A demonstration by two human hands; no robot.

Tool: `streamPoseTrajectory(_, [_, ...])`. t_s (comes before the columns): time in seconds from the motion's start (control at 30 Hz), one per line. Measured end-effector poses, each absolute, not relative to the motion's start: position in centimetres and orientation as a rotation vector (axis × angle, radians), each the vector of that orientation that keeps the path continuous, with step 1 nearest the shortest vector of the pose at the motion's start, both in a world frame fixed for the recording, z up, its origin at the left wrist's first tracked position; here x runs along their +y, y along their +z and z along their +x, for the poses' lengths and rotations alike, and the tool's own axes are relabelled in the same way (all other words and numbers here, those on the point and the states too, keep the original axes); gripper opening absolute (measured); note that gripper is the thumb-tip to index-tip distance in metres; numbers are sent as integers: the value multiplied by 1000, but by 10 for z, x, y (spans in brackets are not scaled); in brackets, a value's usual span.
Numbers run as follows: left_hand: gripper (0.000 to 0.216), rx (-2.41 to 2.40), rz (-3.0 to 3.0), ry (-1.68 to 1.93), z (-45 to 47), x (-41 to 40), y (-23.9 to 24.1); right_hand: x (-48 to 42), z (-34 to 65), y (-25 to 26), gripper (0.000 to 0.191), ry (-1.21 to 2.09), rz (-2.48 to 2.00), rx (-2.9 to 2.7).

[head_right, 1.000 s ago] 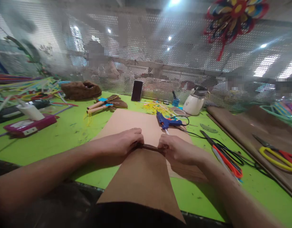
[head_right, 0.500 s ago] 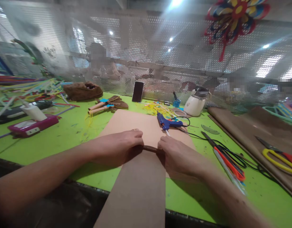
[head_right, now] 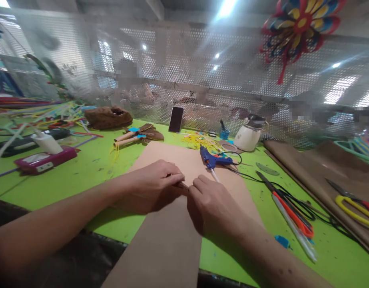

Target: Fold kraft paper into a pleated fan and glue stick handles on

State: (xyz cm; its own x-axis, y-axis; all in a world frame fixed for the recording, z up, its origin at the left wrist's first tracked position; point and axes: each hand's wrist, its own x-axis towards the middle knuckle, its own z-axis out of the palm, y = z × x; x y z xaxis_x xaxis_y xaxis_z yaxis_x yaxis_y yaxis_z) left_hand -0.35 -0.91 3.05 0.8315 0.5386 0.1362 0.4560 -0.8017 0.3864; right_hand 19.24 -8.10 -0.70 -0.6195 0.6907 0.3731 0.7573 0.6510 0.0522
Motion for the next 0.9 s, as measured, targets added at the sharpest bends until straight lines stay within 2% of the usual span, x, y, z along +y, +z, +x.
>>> streamPoseTrajectory(0.13, [40,853,2481,281,-2,-3,32,-85,183,-4,4,-406,-1022,-2518])
streamPoseTrajectory(0.27, [41,868,2323,156,-7,-4,33,-84,181,-4,16,-559,-895,-2513])
streamPoseTrajectory(0.53, [35,719,2000,176,-12,2,18,-85,182,-2,18,-549,-974,-2507])
streamPoseTrajectory(0.77, [27,727,1981,205,-12,0,19,-77,188,-6,13,-79,-1057,-2243])
streamPoseTrajectory(0.83, [24,683,2060,220,-10,-3,23,-75,190,-4,16,149,-1125,-2218])
streamPoseTrajectory(0.9, [22,643,2139,231,-9,-7,28,-76,192,-1,27,425,-1237,-2175])
